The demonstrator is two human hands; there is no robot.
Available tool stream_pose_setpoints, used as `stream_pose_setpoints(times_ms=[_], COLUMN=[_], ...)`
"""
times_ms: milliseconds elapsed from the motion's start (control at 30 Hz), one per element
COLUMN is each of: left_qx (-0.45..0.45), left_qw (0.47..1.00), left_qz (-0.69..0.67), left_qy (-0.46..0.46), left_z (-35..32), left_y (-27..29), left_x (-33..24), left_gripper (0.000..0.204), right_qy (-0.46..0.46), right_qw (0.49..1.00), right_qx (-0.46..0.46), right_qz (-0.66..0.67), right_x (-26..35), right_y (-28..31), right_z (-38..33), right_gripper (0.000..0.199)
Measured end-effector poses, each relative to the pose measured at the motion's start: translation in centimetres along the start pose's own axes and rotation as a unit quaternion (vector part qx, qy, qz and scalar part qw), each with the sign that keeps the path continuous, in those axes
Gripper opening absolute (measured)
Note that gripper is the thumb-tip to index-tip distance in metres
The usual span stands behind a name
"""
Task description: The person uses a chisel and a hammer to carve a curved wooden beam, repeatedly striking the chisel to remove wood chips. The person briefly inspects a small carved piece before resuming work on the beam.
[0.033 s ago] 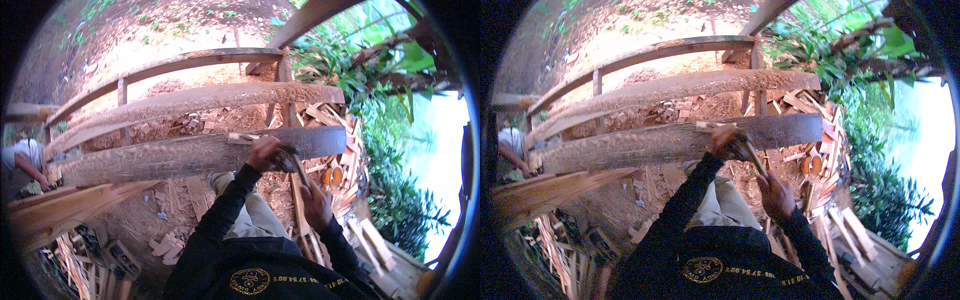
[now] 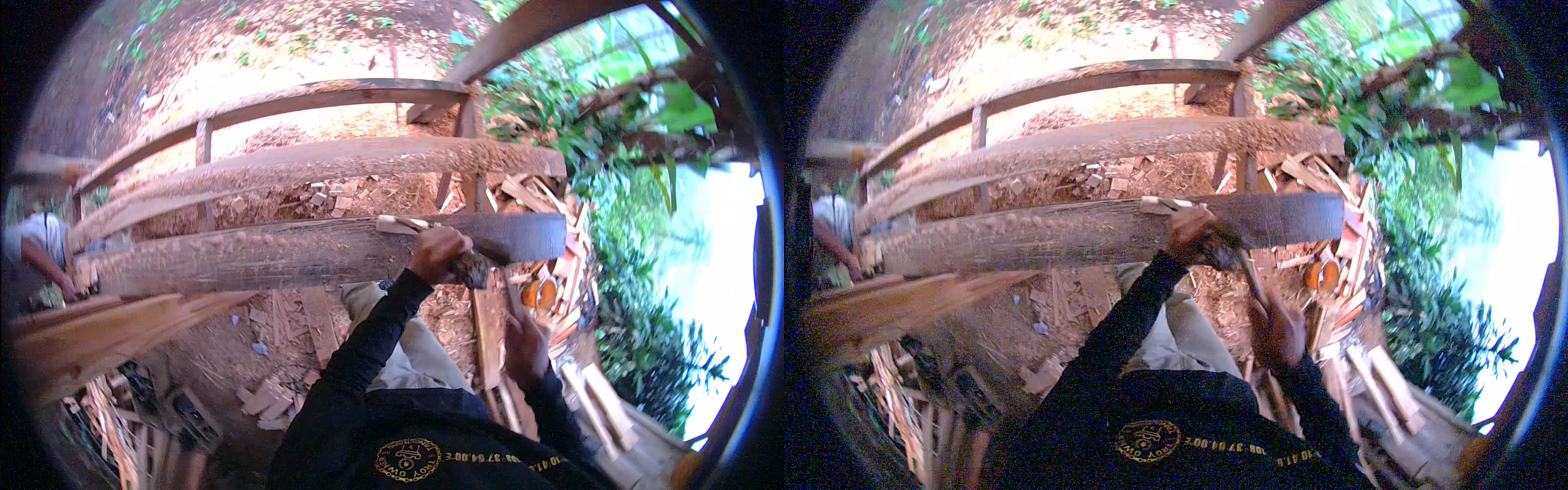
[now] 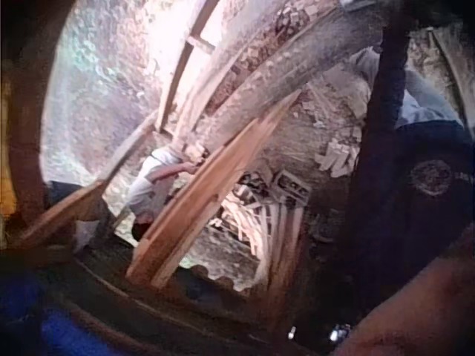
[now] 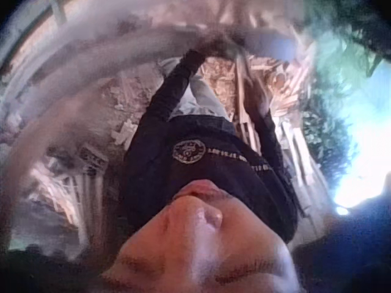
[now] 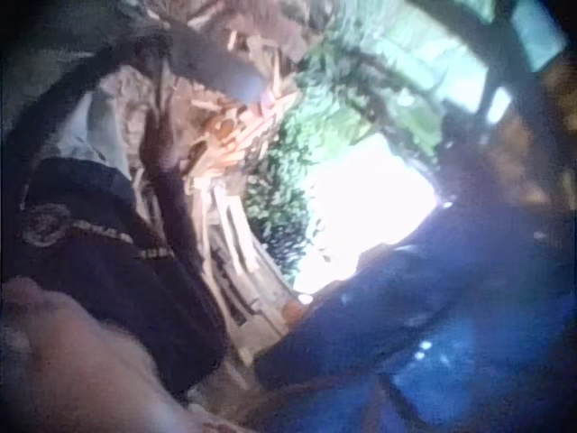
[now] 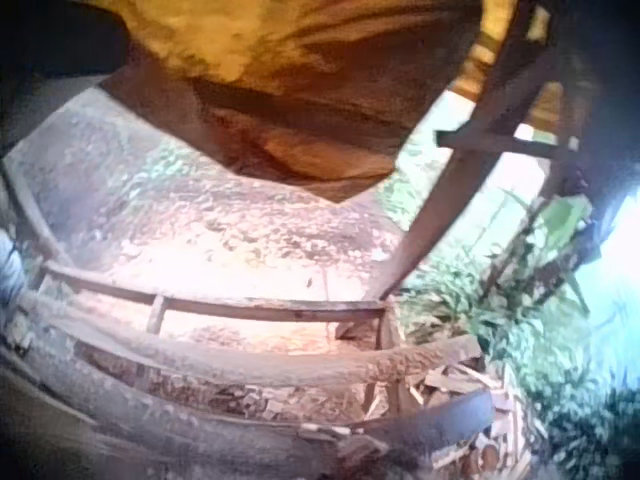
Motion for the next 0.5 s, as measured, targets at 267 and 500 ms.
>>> stream_pose_setpoints(times_ms=[267, 500], left_qx=[-0.013, 0.018], left_qw=[0.999, 0.999], left_qz=[0.002, -0.036], left_qy=[0.041, 0.006], left_z=[-2.5, -1.5], left_y=[0.8, 0.9], left_x=[2.5, -1.0], left_gripper=[0.015, 0.027], right_qy=[-0.129, -0.256], right_qw=[0.86, 0.862], right_qx=[-0.177, -0.168], right_qz=[0.46, 0.404], right_x=[-7.8, -5.4], right_y=[-2.2, -7.9], right_z=[-1.0, 2.5], right_gripper=[0.043, 0.036])
Point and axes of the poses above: each hand's wrist, its own z-axis towards the middle knuckle, its own y-axis out of the back of the hand, x = y × z, the point moved 5 cm from there along z, towards the middle knuckle, and after that the axes turned 10 degrees about -x, right-handed, at the moved point
